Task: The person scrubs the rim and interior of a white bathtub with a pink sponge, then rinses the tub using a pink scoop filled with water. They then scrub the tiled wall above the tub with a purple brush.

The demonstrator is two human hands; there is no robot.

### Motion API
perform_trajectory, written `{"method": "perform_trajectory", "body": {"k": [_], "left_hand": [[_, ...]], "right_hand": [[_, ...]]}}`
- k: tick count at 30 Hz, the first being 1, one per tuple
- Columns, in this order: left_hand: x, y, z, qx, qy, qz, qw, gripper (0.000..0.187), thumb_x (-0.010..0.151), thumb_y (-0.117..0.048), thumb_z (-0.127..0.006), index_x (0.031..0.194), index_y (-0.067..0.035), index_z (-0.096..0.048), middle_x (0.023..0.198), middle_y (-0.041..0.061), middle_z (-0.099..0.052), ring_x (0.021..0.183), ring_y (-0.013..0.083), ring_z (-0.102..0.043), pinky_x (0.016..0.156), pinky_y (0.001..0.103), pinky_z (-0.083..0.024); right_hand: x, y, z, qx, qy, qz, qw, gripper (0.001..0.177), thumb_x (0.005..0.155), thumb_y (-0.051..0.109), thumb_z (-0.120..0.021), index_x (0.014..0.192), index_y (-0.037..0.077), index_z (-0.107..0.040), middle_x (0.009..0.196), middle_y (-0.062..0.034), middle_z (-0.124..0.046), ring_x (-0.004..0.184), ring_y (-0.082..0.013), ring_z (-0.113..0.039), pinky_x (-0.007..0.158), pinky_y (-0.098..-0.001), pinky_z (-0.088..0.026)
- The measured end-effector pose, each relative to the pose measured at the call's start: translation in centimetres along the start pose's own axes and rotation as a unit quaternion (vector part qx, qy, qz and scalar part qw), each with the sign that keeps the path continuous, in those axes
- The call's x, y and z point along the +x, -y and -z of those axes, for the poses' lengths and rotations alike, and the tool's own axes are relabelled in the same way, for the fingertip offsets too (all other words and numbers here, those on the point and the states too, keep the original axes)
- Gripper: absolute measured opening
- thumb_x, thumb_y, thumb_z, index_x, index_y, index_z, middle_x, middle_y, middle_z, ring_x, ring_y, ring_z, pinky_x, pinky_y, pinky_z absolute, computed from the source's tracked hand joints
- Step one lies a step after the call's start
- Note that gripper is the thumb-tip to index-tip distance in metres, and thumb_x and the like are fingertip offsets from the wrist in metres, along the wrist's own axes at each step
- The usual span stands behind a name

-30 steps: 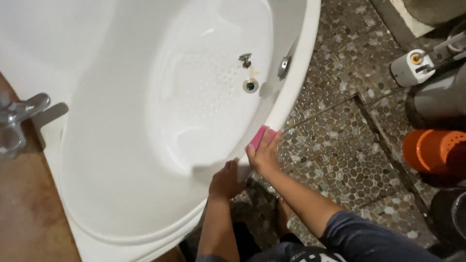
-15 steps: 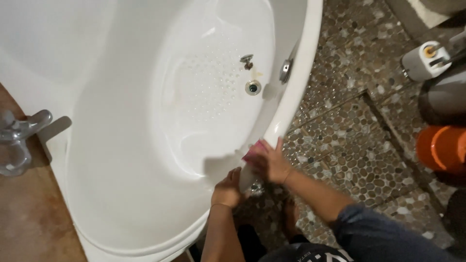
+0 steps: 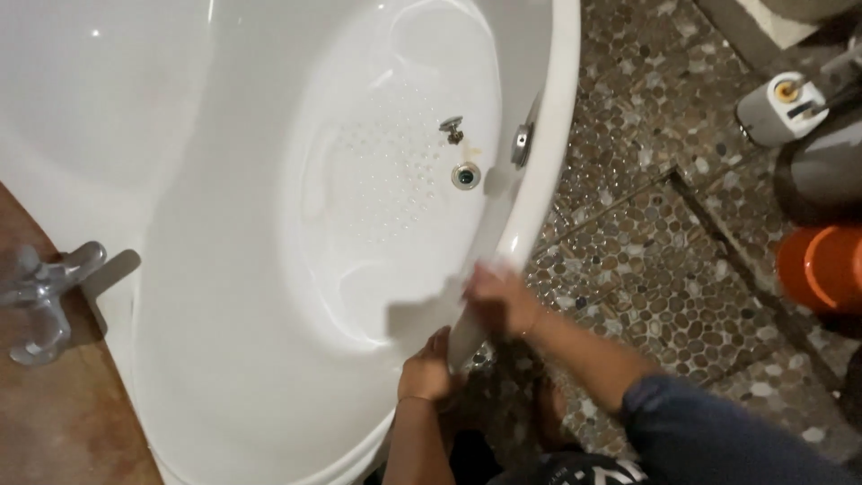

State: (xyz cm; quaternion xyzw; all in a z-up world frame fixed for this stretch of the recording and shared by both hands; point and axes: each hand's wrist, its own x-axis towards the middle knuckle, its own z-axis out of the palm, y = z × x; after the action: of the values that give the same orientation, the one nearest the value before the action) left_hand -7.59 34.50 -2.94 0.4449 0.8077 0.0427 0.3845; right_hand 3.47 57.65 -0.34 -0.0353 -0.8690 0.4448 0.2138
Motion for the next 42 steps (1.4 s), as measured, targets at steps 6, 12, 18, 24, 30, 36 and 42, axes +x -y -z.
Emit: {"method": "perform_trajectory", "body": {"k": [6, 12, 18, 24, 30, 36, 42], "left_hand": [[-0.5, -1.5, 1.8, -0.035, 0.053, 0.042, 0.997, 0.093, 0.076, -0.049, -0.075, 0.153, -0.027, -0.028, 0.153, 0.001, -0.048, 0.116, 0.0366, -0.063, 0.096, 0.049, -0.053], [0.4, 0.6, -1.8, 0.006, -0.046, -0.030, 0.998, 0.100, 0.070, -0.049, -0.083, 0.151, -0.020, -0.032, 0.152, 0.002, -0.049, 0.101, 0.0424, -0.068, 0.080, 0.058, -0.055], [-0.7, -1.5, 2.4, -0.037, 0.045, 0.028, 0.998, 0.093, 0.077, -0.043, -0.077, 0.154, -0.024, -0.029, 0.150, 0.005, -0.052, 0.116, 0.0366, -0.065, 0.097, 0.052, -0.053], [0.4, 0.4, -0.6, 0.001, -0.017, -0.008, 1.000, 0.093, 0.074, -0.048, -0.073, 0.151, -0.019, -0.030, 0.147, 0.002, -0.055, 0.107, 0.0373, -0.068, 0.082, 0.057, -0.057], [-0.6, -1.2, 2.0, 0.012, 0.031, 0.045, 0.998, 0.096, 0.077, -0.054, -0.072, 0.157, -0.024, -0.028, 0.150, 0.001, -0.053, 0.114, 0.0381, -0.066, 0.096, 0.051, -0.054], [-0.4, -0.6, 1.2, 0.026, 0.022, 0.036, 0.999, 0.093, 0.077, -0.051, -0.066, 0.156, -0.023, -0.027, 0.150, 0.003, -0.052, 0.112, 0.0402, -0.066, 0.093, 0.053, -0.054], [-0.5, -0.7, 1.4, 0.025, 0.015, 0.031, 0.999, 0.094, 0.076, -0.050, -0.067, 0.156, -0.023, -0.027, 0.149, 0.003, -0.051, 0.108, 0.0415, -0.067, 0.090, 0.056, -0.054]], "right_hand": [[5.4, -3.4, 8.3, -0.310, 0.032, -0.299, 0.902, 0.037, 0.098, 0.025, -0.045, 0.123, 0.026, -0.071, 0.147, -0.0004, -0.057, 0.154, -0.0322, -0.029, 0.124, -0.0692, -0.008], [-3.0, -0.8, -2.6, -0.251, 0.009, -0.054, 0.966, 0.035, 0.081, 0.021, -0.069, 0.115, 0.028, -0.073, 0.129, 0.0061, -0.067, 0.137, -0.0391, -0.050, 0.111, -0.0792, -0.018], [4.7, -5.4, 6.5, -0.215, -0.076, -0.418, 0.879, 0.060, 0.101, 0.035, -0.032, 0.159, 0.021, -0.033, 0.171, -0.0128, -0.002, 0.154, -0.0454, 0.007, 0.119, -0.0718, -0.008], [5.3, 7.3, 1.3, 0.114, -0.171, -0.590, 0.781, 0.087, 0.105, 0.033, -0.036, 0.152, 0.022, 0.037, 0.162, -0.0015, 0.044, 0.154, -0.0274, 0.027, 0.128, -0.0500, -0.016], [4.8, -1.0, 1.3, -0.103, -0.194, -0.515, 0.829, 0.073, 0.105, 0.030, -0.041, 0.162, 0.003, -0.003, 0.165, -0.0290, 0.018, 0.152, -0.0514, 0.012, 0.122, -0.0648, -0.004], [5.9, 1.3, 2.2, -0.054, -0.211, -0.558, 0.801, 0.072, 0.107, 0.037, -0.030, 0.162, 0.003, 0.002, 0.165, -0.0283, 0.020, 0.153, -0.0456, 0.015, 0.124, -0.0601, -0.008], [3.9, 5.8, -1.3, -0.758, -0.231, -0.121, 0.598, 0.024, 0.096, 0.000, -0.070, 0.080, 0.016, -0.060, 0.111, -0.0151, -0.078, 0.092, -0.0402, -0.078, 0.050, -0.0228, -0.058]]}}
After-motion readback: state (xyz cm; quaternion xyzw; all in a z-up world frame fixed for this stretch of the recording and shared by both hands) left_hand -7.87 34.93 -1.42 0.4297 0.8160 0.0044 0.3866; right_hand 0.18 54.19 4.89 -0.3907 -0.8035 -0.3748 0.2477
